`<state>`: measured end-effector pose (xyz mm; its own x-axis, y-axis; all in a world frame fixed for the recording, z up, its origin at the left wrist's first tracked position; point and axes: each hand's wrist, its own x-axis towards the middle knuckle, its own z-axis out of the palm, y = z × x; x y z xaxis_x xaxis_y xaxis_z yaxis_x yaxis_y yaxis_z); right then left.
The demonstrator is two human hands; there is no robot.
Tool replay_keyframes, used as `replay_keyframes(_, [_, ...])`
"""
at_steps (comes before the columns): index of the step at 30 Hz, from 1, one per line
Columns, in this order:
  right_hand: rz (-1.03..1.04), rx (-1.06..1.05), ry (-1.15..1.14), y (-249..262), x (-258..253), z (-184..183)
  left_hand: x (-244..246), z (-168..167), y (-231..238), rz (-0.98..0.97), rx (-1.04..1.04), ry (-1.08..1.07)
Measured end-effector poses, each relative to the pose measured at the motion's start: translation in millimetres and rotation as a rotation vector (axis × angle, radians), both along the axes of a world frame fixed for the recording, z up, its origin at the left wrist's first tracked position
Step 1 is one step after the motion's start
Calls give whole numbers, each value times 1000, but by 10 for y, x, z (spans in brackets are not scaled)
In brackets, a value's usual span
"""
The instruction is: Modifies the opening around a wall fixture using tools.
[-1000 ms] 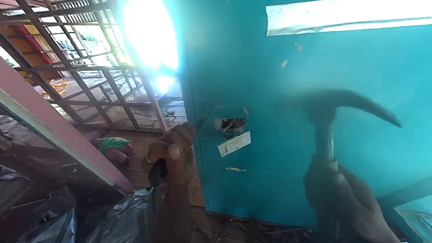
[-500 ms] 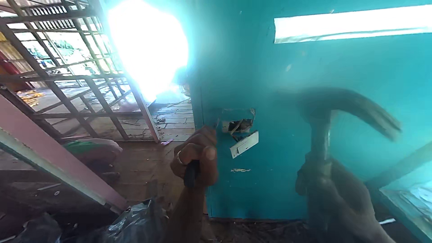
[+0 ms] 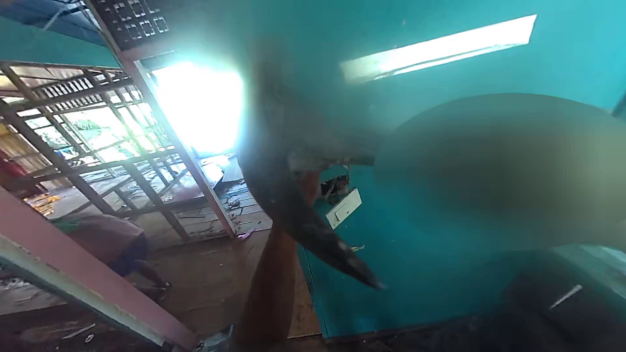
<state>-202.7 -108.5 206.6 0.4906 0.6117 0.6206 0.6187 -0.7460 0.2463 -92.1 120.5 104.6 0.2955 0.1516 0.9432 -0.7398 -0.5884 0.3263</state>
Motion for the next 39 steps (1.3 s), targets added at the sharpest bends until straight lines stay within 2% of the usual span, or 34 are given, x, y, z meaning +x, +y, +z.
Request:
replay_keyframes(1, [-31, -25, -2, 32, -5, 19, 13, 10, -16, 2, 9, -34])
replay_keyframes(4, [-149, -154, -29, 3, 212, -82, 269, 79, -9, -178, -61, -147])
replay_keyframes(6, [-91, -138, -209, -137, 506, -265, 432, 70, 73, -174, -157, -152])
replay_keyframes(9, [-82, -101, -182, -92, 303, 32, 495, 152, 98, -312, -244, -208])
replay_keyframes(12, [16, 60, -271, 2, 152, 144, 410, 211, -63, -490, -252, -199])
replay_keyframes(14, [8, 80, -284, 52, 178, 84, 359, 193, -158, -442, -270, -188])
replay_keyframes(17, [-149, -118, -129, 26, 330, -78, 432, -16, -159, -273, -256, -188])
replay_keyframes(20, [-151, -140, -144, -28, 225, 32, 321, 22, -217, -313, -276, -136])
replay_keyframes(24, [11, 135, -320, 11, 153, -34, 413, 88, -160, -402, -166, -135])
replay_keyframes(25, [22, 138, -338, 4, 243, -97, 436, 95, -158, -397, -169, -137])
replay_keyframes(27, [-62, 32, -236, -53, 412, -235, 513, 45, -132, -420, -182, -140])
replay_keyframes(29, [-172, -30, -96, -52, 382, -170, 534, 73, -132, -389, -140, -96])
replay_keyframes(30, [-165, -18, -106, -59, 334, -86, 518, 116, -141, -398, -116, -72])
replay_keyframes(33, [-55, 150, -277, -43, 168, 89, 490, 189, -91, -577, 31, 13])
replay_keyframes(35, [-24, 275, -320, 4, 166, 67, 548, 233, -41, -678, 79, 32])
replay_keyframes(36, [-26, 267, -302, -3, 251, -21, 611, 237, 4, -702, 95, 17])
replay_keyframes(39, [-159, 48, -104, -131, 541, -279, 803, 221, 151, -605, 136, 25])
